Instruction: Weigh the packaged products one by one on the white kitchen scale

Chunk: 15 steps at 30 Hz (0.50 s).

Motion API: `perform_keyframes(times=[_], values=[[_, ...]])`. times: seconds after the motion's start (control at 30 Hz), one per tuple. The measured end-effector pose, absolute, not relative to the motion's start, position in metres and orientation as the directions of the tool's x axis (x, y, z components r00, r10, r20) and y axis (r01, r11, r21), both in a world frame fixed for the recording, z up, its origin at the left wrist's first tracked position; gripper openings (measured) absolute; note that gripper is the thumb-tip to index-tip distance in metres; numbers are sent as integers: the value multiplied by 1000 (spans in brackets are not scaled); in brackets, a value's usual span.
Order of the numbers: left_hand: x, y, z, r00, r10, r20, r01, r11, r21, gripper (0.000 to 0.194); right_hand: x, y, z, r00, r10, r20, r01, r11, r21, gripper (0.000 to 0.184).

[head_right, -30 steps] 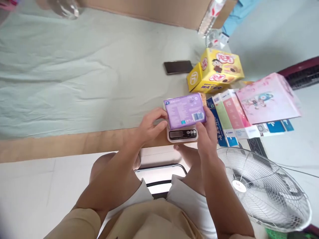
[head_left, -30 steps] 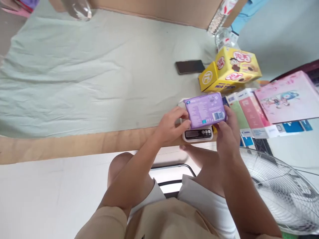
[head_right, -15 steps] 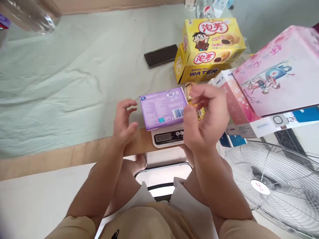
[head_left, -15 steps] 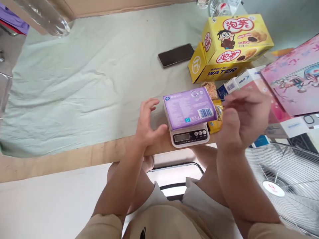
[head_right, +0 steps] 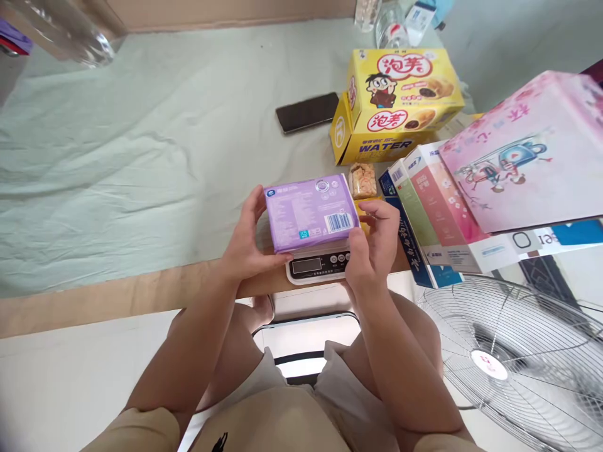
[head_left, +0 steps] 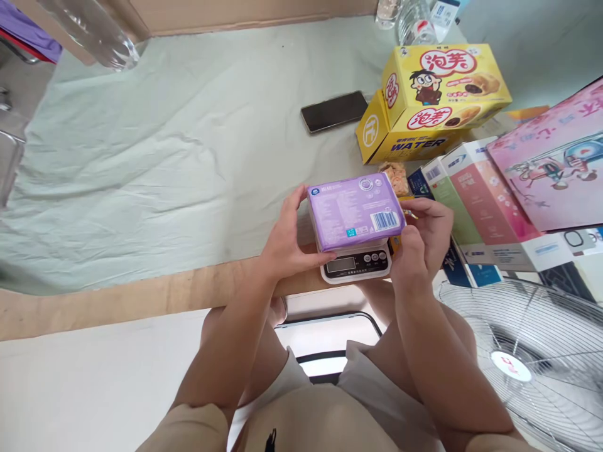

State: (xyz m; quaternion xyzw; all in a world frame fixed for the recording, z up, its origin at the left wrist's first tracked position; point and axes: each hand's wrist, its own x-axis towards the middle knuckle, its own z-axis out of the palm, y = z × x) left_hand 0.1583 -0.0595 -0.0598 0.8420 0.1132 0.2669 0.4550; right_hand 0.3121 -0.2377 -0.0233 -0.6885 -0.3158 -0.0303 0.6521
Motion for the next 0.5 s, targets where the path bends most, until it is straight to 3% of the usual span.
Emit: perform_keyframes(times=[0.3, 0.5], values=[[159, -61, -54, 821, 483, 305, -10, -521, 853, 116, 312, -236, -29, 770, 505, 390, 381, 125, -916, 33], [154, -63, -38, 789, 530, 312, -80, -414, 907, 114, 311, -238, -30, 759, 551, 346, 304, 170, -937, 41]])
